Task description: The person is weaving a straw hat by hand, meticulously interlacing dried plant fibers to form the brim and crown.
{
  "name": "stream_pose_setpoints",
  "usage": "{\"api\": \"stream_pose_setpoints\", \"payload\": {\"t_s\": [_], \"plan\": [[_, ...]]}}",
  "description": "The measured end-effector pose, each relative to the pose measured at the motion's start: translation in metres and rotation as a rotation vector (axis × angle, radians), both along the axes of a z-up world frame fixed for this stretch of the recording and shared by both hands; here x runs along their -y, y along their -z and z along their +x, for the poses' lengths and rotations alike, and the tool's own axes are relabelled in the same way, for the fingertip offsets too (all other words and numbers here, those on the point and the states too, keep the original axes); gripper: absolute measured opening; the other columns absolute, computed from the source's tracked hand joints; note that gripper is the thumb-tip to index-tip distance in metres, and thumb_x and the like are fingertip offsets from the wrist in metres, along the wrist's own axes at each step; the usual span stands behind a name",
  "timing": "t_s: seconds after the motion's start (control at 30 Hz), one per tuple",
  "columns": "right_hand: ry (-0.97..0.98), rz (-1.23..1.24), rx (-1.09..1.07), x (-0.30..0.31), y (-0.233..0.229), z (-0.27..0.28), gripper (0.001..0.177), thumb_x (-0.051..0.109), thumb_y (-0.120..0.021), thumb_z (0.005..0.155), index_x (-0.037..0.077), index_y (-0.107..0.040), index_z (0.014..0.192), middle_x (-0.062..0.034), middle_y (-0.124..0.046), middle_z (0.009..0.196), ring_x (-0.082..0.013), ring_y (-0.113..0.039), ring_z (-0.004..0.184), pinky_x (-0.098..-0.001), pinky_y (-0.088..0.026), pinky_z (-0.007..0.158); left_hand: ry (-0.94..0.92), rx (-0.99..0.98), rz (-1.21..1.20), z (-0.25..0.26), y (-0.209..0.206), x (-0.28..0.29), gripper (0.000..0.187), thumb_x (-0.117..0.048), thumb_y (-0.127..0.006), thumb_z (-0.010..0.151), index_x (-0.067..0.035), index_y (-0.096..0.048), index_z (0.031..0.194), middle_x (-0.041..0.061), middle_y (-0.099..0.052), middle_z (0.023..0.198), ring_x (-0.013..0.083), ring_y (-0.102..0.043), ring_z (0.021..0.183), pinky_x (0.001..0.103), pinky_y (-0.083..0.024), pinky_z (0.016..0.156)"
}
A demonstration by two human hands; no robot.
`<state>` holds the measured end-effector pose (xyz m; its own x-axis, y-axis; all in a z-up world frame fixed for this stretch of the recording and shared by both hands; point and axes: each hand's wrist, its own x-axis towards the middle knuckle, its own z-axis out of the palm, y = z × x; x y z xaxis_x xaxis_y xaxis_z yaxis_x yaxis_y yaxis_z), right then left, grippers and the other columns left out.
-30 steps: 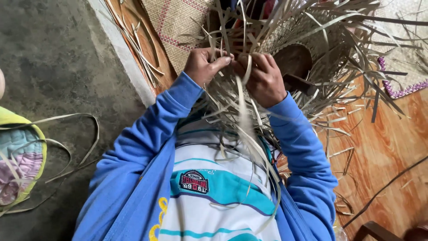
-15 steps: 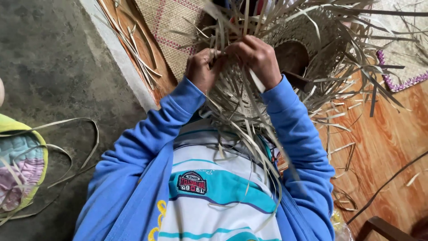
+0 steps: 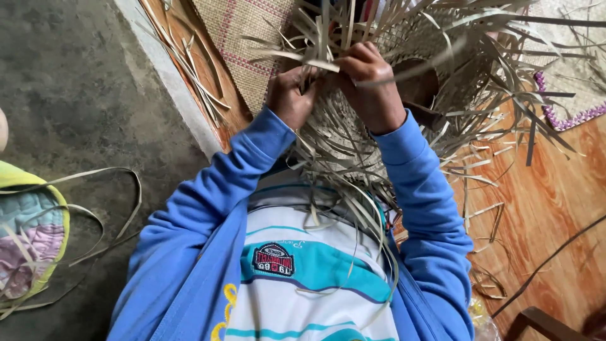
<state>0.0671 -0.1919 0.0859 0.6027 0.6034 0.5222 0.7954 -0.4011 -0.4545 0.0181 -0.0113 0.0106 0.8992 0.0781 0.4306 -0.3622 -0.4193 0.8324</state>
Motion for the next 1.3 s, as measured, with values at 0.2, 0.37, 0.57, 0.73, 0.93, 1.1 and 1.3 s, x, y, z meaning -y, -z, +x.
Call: {"api": "stream_pose_setpoints", "payload": {"t_s": [0.2,0.37,0.57,0.73,0.93,1.1,1.3], "plan": [[-0.109,-0.136,0.313,0.016,0.007,-0.015,0.016,-0.001,-0.075,0.095,-0.003,-0.082,0.109,-0.013,-0.072,0.117,-0.0279,-0.062,0.107,-0.0373,-0.059,0.09,0.089,-0.335,-0.148,0.014,0.0,-0.016,0.011,-0.007,-0.082,0.088,-0.012,-0.08,0.096,0.009,-0.081,0.087,0.0133,-0.073,0.063,0.022,-0.066,0.055],[-0.043,-0.238,0.505,0.025,0.025,-0.018,0.015,0.006,-0.079,0.098,0.006,-0.085,0.112,-0.0081,-0.073,0.129,-0.0258,-0.067,0.123,-0.0372,-0.064,0.1,0.071,-0.484,-0.161,0.02,-0.002,-0.012,0.01,-0.019,-0.085,0.086,-0.012,-0.082,0.091,0.009,-0.083,0.087,0.0138,-0.076,0.061,0.024,-0.068,0.055],[0.0,-0.114,0.296,0.007,0.012,-0.002,0.013,0.0,-0.074,0.097,0.004,-0.081,0.106,-0.009,-0.075,0.107,-0.0175,-0.068,0.083,-0.0294,-0.061,0.07,0.012,-0.279,-0.008,0.019,0.012,-0.003,0.007,-0.01,-0.083,0.087,-0.012,-0.076,0.089,0.011,-0.079,0.084,0.0191,-0.075,0.064,0.029,-0.068,0.055],[0.056,-0.009,0.099,0.002,0.026,0.035,0.015,-0.011,-0.077,0.089,-0.001,-0.077,0.101,-0.011,-0.076,0.094,-0.0169,-0.07,0.074,-0.0255,-0.063,0.067,0.07,-0.324,-0.119,0.018,0.013,-0.006,0.032,-0.031,-0.085,0.086,-0.009,-0.077,0.107,0.01,-0.082,0.094,0.0149,-0.077,0.067,0.024,-0.066,0.057],[-0.171,0.085,-0.27,0.006,-0.018,0.014,0.034,-0.015,-0.086,0.084,-0.009,-0.071,0.114,-0.0151,-0.062,0.104,-0.0239,-0.069,0.082,-0.0321,-0.061,0.071,0.008,-0.404,-0.085,0.03,0.017,-0.004,0.008,-0.012,-0.085,0.085,-0.015,-0.077,0.084,0.003,-0.08,0.083,0.0134,-0.073,0.068,0.027,-0.066,0.064],[-0.019,0.113,-0.093,-0.001,-0.002,0.006,0.015,-0.011,-0.085,0.085,-0.008,-0.078,0.098,-0.0153,-0.063,0.101,-0.0249,-0.063,0.08,-0.0328,-0.056,0.067,0.022,-0.081,0.039,0.026,0.02,-0.003,0.014,-0.007,-0.085,0.085,-0.011,-0.079,0.097,0.01,-0.082,0.094,0.0209,-0.079,0.075,0.03,-0.067,0.062],[0.036,-0.114,0.283,0.017,0.036,-0.012,0.01,0.0,-0.082,0.093,0.003,-0.082,0.103,-0.011,-0.064,0.122,-0.0238,-0.065,0.105,-0.0319,-0.064,0.095,0.075,-0.351,-0.1,0.029,0.002,-0.01,0.01,-0.009,-0.084,0.085,-0.012,-0.079,0.094,0.009,-0.082,0.1,0.0205,-0.081,0.085,0.031,-0.071,0.076]]}}
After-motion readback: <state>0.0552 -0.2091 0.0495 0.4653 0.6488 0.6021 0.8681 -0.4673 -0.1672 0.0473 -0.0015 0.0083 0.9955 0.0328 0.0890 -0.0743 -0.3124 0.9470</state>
